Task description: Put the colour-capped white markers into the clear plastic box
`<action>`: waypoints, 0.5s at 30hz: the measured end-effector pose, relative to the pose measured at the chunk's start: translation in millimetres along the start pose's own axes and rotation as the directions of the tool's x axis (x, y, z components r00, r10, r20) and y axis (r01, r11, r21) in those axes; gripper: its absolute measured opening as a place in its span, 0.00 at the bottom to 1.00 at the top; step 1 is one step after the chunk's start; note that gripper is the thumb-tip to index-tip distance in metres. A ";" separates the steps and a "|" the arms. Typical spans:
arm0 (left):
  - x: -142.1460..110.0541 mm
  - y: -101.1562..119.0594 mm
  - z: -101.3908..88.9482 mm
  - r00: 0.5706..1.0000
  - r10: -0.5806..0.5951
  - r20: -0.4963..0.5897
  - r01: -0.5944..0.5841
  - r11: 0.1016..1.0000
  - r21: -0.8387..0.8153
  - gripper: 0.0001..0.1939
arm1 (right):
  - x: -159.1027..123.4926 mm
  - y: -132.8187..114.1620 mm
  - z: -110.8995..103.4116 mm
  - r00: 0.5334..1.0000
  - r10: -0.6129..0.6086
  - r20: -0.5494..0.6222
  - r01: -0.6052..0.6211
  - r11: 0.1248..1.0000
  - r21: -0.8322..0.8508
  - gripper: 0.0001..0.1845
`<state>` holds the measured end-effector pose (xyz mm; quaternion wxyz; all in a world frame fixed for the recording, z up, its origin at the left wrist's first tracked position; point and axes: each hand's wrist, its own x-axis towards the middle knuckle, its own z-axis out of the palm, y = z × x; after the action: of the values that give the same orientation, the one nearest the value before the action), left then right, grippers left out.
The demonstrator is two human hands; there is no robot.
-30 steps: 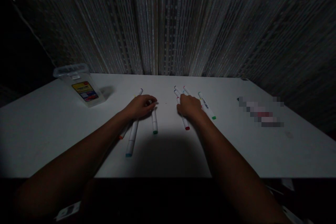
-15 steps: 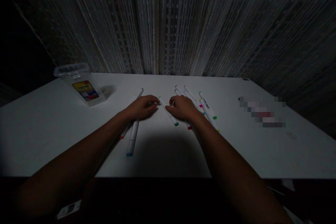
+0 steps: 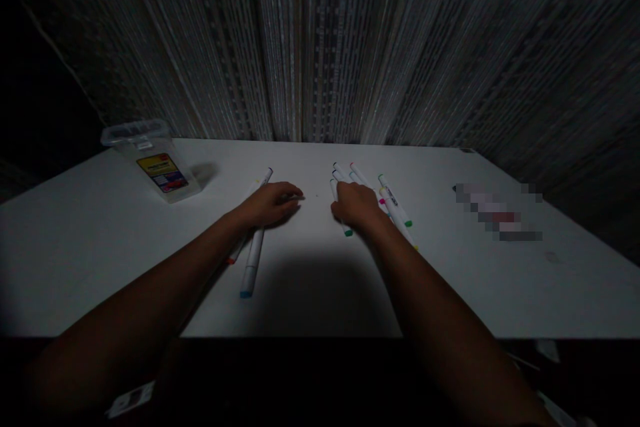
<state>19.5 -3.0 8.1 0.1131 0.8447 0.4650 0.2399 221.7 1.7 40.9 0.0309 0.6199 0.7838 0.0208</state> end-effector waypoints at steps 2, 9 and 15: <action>0.1 0.7 -0.5 1.000 0.004 0.006 -0.004 1.000 0.006 0.15 | -0.4 0.2 -0.2 1.000 0.020 -0.002 -0.020 1.000 -0.005 0.18; 0.7 3.3 -0.6 1.000 0.003 0.009 -0.003 1.000 0.007 0.15 | -2.1 2.7 -0.7 0.995 0.017 -0.098 -0.014 0.999 0.036 0.20; 1.3 4.2 0.2 1.000 -0.005 0.021 0.005 1.000 -0.015 0.15 | -2.5 6.1 -1.2 0.995 0.046 -0.084 -0.042 0.998 0.045 0.18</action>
<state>23.3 -4.2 10.0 0.1248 0.8451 0.4640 0.2343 228.2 0.6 42.6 -0.0163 0.6361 0.7708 0.0312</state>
